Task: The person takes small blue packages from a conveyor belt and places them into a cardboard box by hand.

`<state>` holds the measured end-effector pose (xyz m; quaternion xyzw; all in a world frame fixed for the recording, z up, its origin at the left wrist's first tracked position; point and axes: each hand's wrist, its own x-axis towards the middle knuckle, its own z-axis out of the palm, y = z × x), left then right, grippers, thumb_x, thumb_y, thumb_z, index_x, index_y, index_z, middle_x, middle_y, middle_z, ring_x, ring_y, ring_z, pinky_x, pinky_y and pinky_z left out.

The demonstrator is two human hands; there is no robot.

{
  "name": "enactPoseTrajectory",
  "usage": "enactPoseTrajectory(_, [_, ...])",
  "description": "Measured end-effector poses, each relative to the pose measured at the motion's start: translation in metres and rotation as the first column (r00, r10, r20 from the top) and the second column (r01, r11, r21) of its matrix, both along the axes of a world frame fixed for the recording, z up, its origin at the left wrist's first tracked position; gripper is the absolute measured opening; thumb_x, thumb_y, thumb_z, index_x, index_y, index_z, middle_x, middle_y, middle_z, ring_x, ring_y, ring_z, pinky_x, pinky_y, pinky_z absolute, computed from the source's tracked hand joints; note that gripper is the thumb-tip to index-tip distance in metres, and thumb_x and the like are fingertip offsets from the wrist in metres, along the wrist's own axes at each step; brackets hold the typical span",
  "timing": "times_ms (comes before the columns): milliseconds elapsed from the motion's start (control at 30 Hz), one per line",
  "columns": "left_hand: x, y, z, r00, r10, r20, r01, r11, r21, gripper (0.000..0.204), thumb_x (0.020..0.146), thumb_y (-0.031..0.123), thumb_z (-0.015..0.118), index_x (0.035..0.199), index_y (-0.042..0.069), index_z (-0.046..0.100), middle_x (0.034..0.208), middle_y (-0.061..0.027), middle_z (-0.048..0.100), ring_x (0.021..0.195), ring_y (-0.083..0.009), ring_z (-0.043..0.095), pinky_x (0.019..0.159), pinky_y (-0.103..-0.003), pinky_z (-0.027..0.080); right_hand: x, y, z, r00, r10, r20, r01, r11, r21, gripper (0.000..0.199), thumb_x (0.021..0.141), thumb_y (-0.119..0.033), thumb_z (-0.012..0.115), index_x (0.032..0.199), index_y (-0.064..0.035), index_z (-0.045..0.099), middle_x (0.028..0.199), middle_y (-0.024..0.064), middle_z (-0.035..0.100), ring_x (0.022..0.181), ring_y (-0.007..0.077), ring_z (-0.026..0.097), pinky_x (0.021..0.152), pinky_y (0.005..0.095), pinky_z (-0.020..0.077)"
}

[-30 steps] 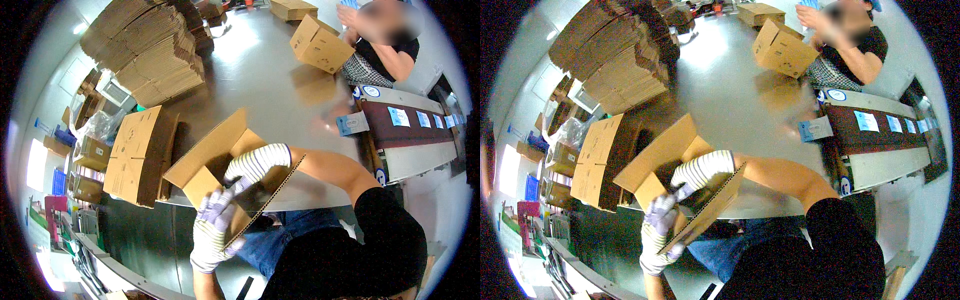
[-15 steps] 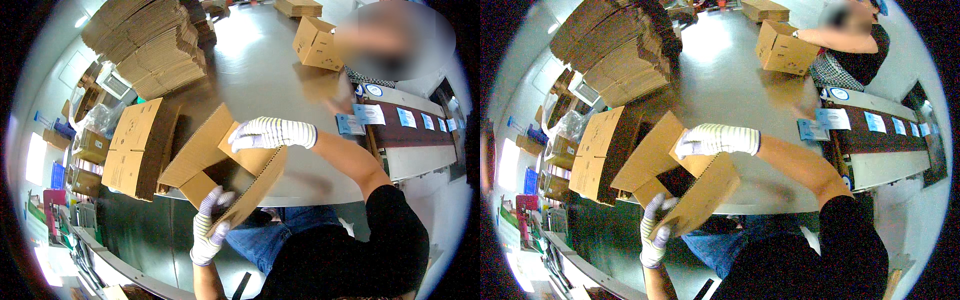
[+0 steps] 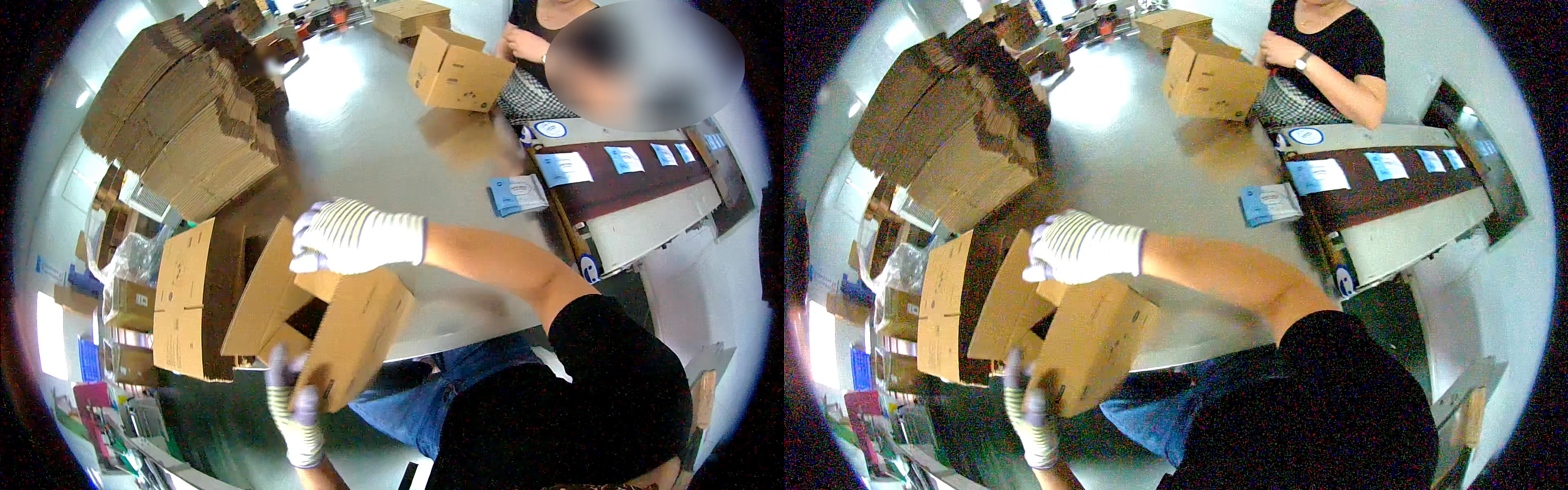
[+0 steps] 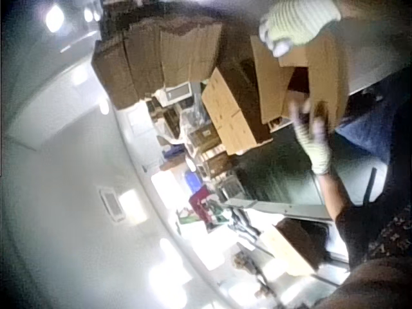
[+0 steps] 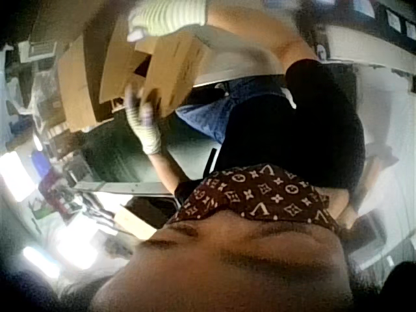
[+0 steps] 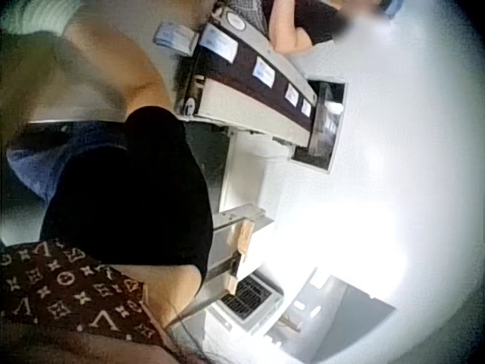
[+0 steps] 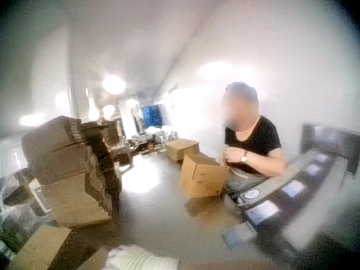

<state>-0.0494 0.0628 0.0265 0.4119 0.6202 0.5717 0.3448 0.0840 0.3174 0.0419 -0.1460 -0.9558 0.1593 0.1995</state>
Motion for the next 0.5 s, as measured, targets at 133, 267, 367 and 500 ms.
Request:
enactPoseTrajectory(133, [-0.014, 0.024, 0.008, 0.882, 0.239, -0.406, -0.109, 0.942, 0.318, 0.061, 0.084, 0.020, 0.065, 0.137, 0.004, 0.040, 0.131, -0.0164, 0.048, 0.120, -0.0281, 0.046, 0.106, -0.042, 0.031, -0.029, -0.011, -0.046, 0.991, -0.128, -0.048, 0.135, 0.965, 0.226, 0.035, 0.083, -0.036, 0.059, 0.093, -0.0023, 0.064, 0.107, 0.0198, 0.053, 0.098, 0.0330, 0.054, 0.080, 0.0454, 0.0468])
enactPoseTrajectory(267, [-0.027, 0.052, -0.008, 0.167, -0.067, -0.984, 0.148, 0.988, -0.042, 0.041, 0.090, 0.014, 0.054, 0.128, 0.002, 0.048, 0.131, -0.0221, 0.048, 0.126, -0.0388, 0.040, 0.108, -0.047, 0.028, -0.037, -0.025, -0.046, 0.981, -0.162, -0.108, 0.176, 0.975, 0.133, 0.030, 0.084, -0.032, 0.059, 0.089, -0.0028, 0.062, 0.093, 0.0142, 0.053, 0.088, 0.0303, 0.055, 0.080, 0.0423, 0.0462])
enactPoseTrajectory(367, [-0.031, 0.056, -0.014, 0.396, -0.385, -0.834, 0.166, 0.923, -0.347, 0.026, 0.091, 0.011, 0.047, 0.113, 0.001, 0.057, 0.106, -0.0254, 0.060, 0.105, -0.0408, 0.054, 0.094, -0.049, 0.041, -0.022, -0.018, -0.052, 0.966, -0.089, -0.243, 0.085, 0.996, -0.027, 0.029, 0.086, -0.033, 0.059, 0.088, -0.0045, 0.061, 0.092, 0.0122, 0.053, 0.087, 0.0292, 0.056, 0.080, 0.0413, 0.0465])
enactPoseTrajectory(500, [-0.044, 0.036, -0.025, 0.375, -0.219, -0.901, 0.242, 0.961, -0.133, 0.021, 0.092, 0.014, 0.047, 0.098, 0.000, 0.060, 0.085, -0.0227, 0.060, 0.080, -0.0408, 0.054, 0.075, -0.048, 0.043, 0.024, -0.006, -0.073, 0.902, -0.152, -0.404, 0.022, 0.951, -0.307, 0.021, 0.088, -0.027, 0.062, 0.094, -0.0063, 0.060, 0.099, 0.0126, 0.059, 0.095, 0.0292, 0.059, 0.085, 0.0392, 0.0478])
